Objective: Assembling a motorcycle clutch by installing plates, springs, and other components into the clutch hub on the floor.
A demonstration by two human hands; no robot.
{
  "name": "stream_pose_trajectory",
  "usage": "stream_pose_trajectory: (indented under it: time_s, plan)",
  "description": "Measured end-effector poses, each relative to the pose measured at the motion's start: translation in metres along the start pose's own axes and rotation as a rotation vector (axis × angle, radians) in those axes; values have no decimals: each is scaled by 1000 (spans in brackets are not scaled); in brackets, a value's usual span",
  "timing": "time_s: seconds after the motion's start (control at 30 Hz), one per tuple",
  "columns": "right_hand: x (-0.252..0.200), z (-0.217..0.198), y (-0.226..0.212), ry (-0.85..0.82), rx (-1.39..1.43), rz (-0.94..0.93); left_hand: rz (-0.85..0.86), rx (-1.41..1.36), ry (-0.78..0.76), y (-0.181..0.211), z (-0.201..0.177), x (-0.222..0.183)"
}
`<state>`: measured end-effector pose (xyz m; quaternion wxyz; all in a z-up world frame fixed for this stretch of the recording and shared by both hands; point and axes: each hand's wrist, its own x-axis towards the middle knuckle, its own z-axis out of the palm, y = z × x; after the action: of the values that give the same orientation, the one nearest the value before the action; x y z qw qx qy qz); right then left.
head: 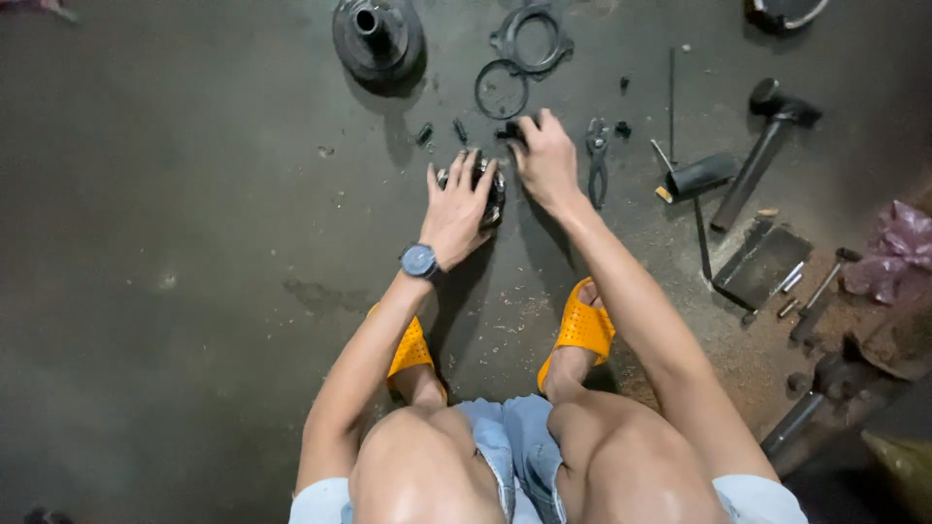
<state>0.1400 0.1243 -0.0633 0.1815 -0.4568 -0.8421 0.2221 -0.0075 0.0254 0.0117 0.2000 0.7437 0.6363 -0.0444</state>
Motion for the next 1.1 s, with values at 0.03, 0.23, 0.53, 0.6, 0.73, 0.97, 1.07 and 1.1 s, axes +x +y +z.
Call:
stream_pose_trajectory:
  time_s: [0.03,0.23,0.53,0.6,0.73,0.97,1.07,1.1]
  plan:
    - [-5,9,6,-4,-52,23,39,-162,192,-1,-1,-3]
    - [-50,3,-1,-63,759,488,-160,-1128,632,7,28,-9]
    - [-72,-36,-17,-56,875,566,-314,-1597,439,20,45,-4]
    - [-56,-68,-15,4,448,504,-422,-1712,426,13,50,-7]
    - [-51,-73,19,104,-98,657,-447,-1581,479,-4,43,-18]
    - [-65,-52,43,79,-343,451,-586,-1655,517,-26,71,-38]
    - [-66,-55,59,331,-2,379,-584,-1715,560,-33,73,-43]
    - [-60,-72,41,322,8,367,-596,-1711,576,-33,66,-43]
